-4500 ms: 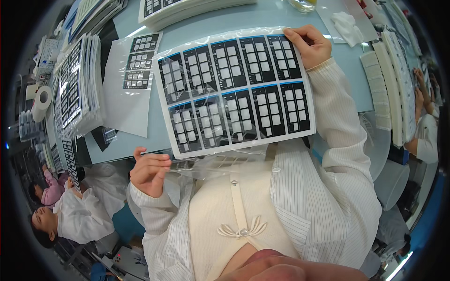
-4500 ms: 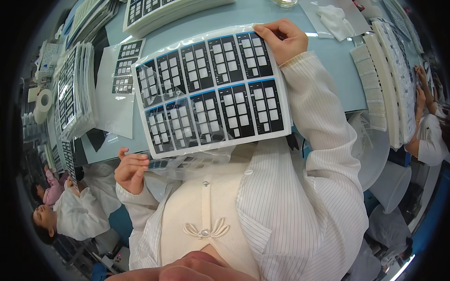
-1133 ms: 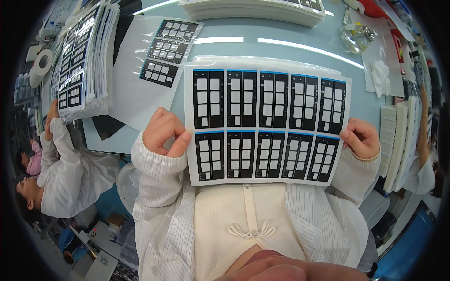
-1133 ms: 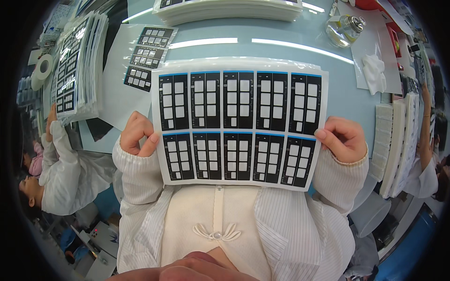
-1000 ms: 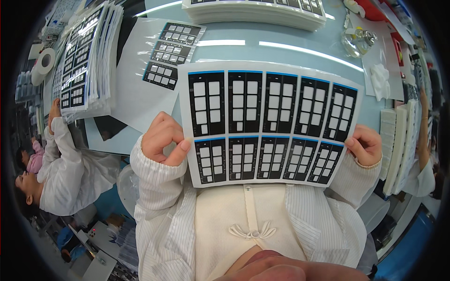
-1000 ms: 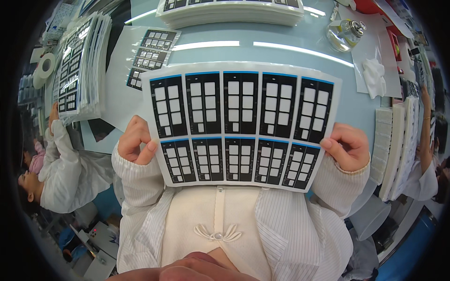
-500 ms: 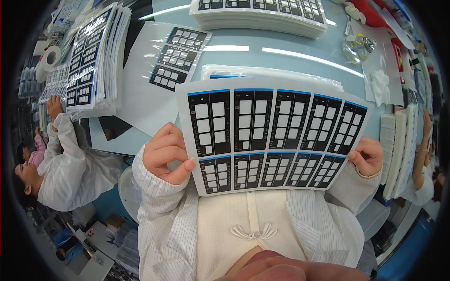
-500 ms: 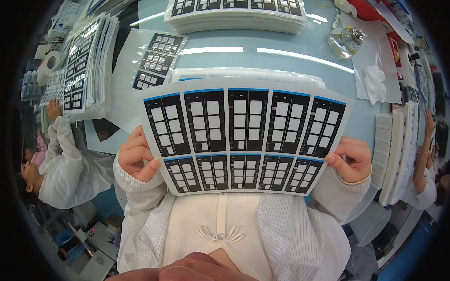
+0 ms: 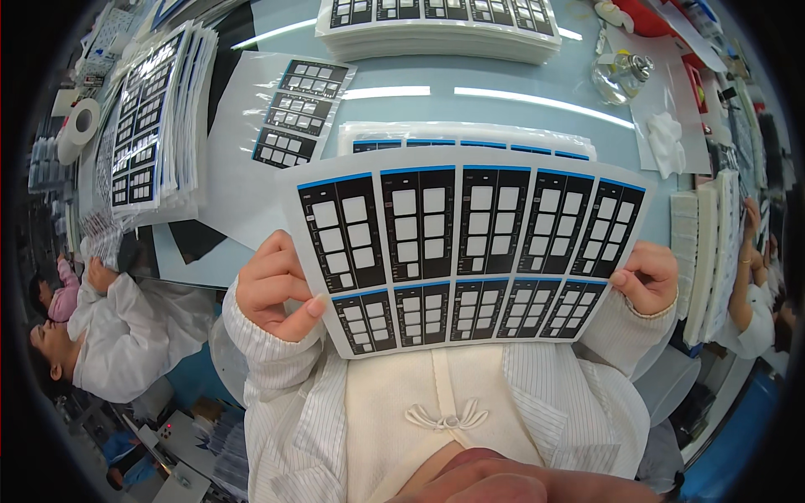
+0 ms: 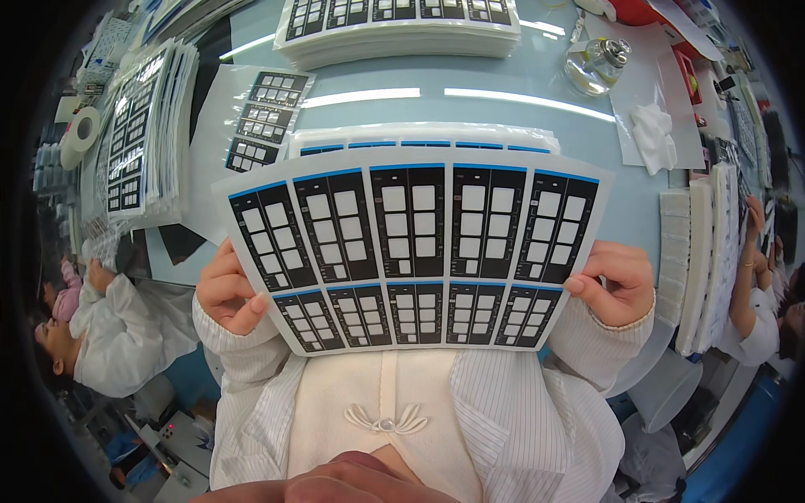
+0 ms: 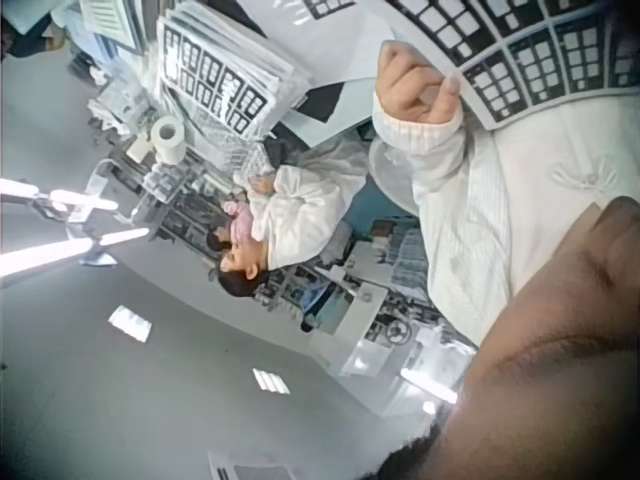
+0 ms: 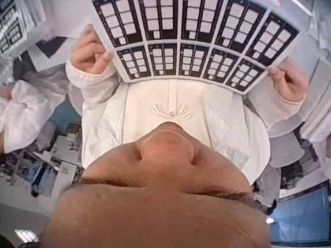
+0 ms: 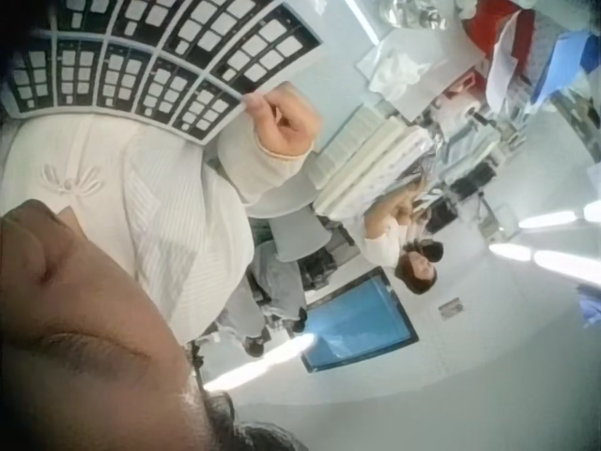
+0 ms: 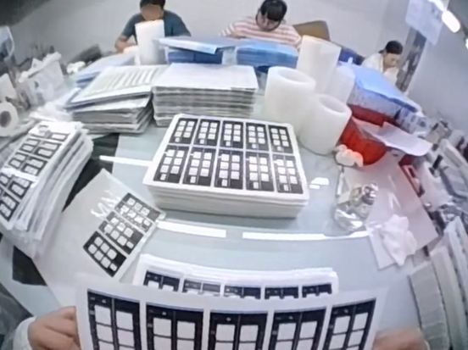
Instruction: Inspecting and sorting sheets of stickers or labels at a manufacturing workstation.
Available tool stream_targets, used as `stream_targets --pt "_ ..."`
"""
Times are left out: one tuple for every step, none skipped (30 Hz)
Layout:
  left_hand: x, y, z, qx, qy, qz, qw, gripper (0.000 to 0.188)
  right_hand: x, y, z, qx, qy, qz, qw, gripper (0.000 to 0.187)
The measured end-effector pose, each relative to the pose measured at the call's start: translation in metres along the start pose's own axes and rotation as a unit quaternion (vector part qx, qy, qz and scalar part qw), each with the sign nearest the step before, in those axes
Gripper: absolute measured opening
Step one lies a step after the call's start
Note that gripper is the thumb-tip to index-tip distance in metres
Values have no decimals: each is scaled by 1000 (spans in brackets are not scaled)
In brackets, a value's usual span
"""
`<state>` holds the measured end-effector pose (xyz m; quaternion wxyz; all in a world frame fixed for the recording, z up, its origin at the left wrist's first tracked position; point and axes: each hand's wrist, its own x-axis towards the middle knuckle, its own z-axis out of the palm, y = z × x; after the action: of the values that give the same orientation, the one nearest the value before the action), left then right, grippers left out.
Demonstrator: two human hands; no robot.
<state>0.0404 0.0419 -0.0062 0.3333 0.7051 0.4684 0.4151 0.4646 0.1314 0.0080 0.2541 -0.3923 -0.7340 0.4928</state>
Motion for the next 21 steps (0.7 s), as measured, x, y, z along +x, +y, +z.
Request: stream_targets --pt "-1 0 -1 -1 0 1 1000 10 1 -1 1 -2 2 -11 1000 12" --pt "-1 -1 -1 -2 0 4 1000 10 1 -2 2 -5 4 -22 1000 11" --pt "-2 -1 -2 -2 1 7 1000 10 2 -3 3 -6 6 -21 1000 11" --pt "-1 -1 -4 -6 -9 8 1000 10 2 -4 2 -6 1 -16 1000 11" --pt "0 -1 -5 -9 -10 10 1000 10 2 -5 2 -5 -3 -11 1000 11" --pt "2 -1 -6 -9 -15 14 1000 10 2 -6 1 -13 -7 -10 1000 11" --pt "2 -2 -6 -7 -20 18 1000 10 3 -4 2 -13 -5 -9 1000 11" --pt "0 -4 -7 -7 -30 20 999 10 5 -2 4 -4 -6 -18 1000 11" --pt "0 -6 -7 -7 -32 22 999 10 6 0 6 6 -7 -26 1000 11" --pt "0 -5 -8 -12 -29 21 999 11 7 -4 6 7 -4 -32 999 10" --pt "1 -5 -9 -16 -26 20 999 12 7 -7 5 2 0 -29 1000 10" --pt "1 -5 -11 -19 -24 12 999 12 7 -11 4 -4 -7 -26 1000 10" --pt "1 -4 -10 -21 -26 15 999 12 7 -10 4 -8 -14 -26 1000 11" --pt "1 -4 -9 -26 -19 5 999 12 8 -11 4 -8 -14 -27 1000 11" --pt "0 -4 -9 -30 -12 -5 999 13 8 -11 6 -9 -11 -25 1000 11" --pt "-2 -4 -12 -25 -17 -5 1000 14 9 -10 7 -4 -10 -30 999 12" --pt "-4 -3 -13 -26 -18 -4 999 14 10 -10 8 2 -10 -35 999 12" --pt "-5 -2 -14 -25 -15 -6 1000 16 11 -14 7 -3 -16 -28 999 12" --pt "-5 -4 -14 -25 -15 -6 1000 17 12 -13 8 -4 -12 -27 1000 12" --pt "-7 -6 -15 -23 -12 -5 1000 18 12 -11 9 -8 -14 -32 999 12" --pt "-9 -8 -15 -23 -14 -3 1000 18 13 -10 10 -11 -16 -38 999 12"
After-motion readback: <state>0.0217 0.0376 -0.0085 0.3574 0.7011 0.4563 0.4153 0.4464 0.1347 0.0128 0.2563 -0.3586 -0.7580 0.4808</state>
